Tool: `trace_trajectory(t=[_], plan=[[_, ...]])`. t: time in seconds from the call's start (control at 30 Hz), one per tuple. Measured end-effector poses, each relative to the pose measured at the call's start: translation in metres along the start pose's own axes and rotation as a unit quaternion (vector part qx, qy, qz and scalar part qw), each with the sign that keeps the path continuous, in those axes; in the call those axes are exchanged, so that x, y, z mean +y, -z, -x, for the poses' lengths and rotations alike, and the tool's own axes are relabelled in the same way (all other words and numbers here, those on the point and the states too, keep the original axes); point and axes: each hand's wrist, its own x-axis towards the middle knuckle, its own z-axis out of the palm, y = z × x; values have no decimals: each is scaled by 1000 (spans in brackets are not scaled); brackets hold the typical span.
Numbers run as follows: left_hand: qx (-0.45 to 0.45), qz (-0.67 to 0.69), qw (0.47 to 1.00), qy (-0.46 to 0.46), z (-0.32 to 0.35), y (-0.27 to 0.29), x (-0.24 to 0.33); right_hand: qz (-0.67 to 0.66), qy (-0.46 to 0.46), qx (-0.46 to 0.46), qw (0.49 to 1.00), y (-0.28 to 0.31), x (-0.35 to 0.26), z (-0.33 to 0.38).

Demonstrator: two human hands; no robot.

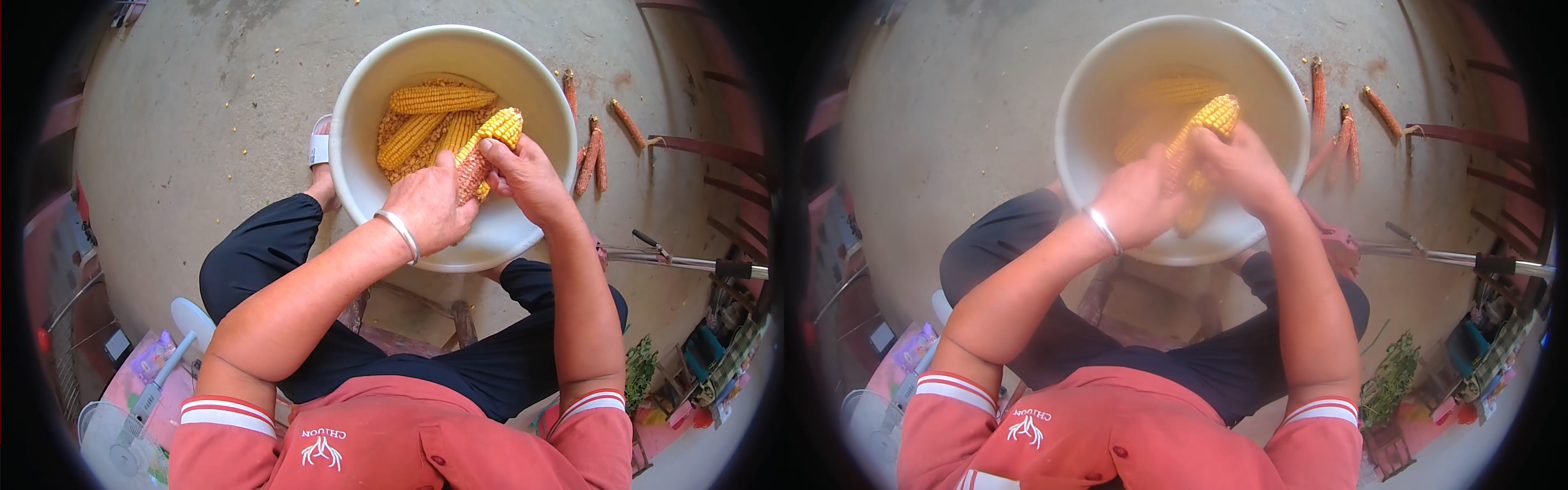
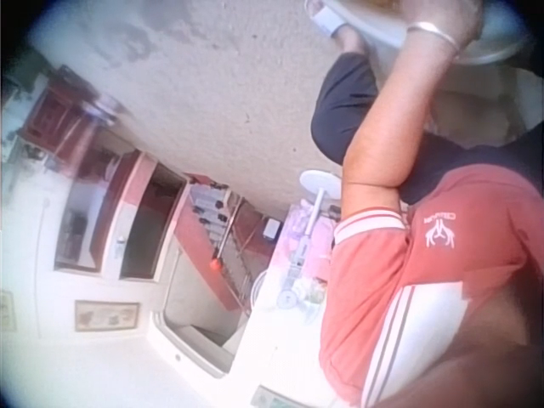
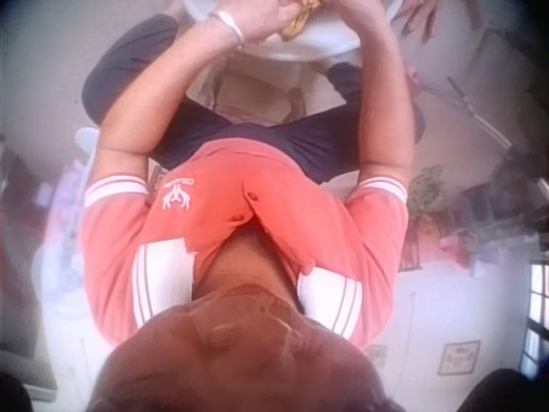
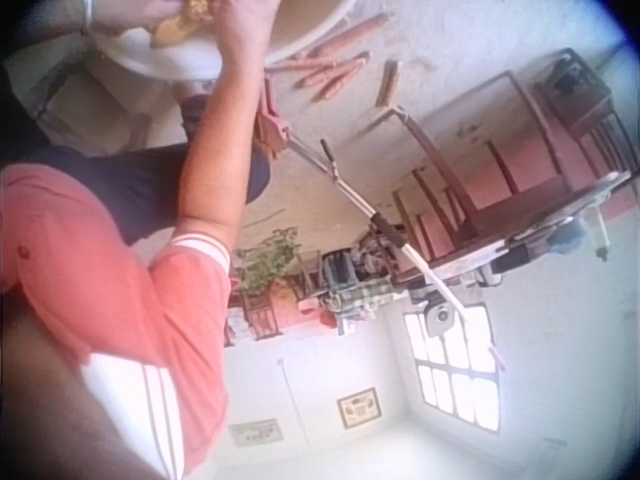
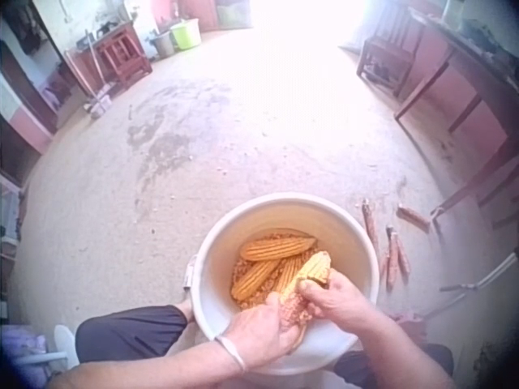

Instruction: The person removes kernels from corn cobs by hand into a white bucket. The person handles several cobs one at a time, stripping the kernels and dropping them into the bucket before setting the empty cobs aside on the floor.

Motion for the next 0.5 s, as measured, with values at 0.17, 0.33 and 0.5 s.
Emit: trace_trajectory(t=[0.17, 0.33, 0.5], plan=[[-22, 67, 997, 7, -3, 2, -5, -21, 7, -50, 998, 8, -4, 4], [55, -16, 997, -42, -1, -2, -3, -71, 18, -33, 997, 7, -3, 2], [75, -173, 982, -21, 4, -2, 4, -42, -30, 98, 994, -11, -2, 0]])
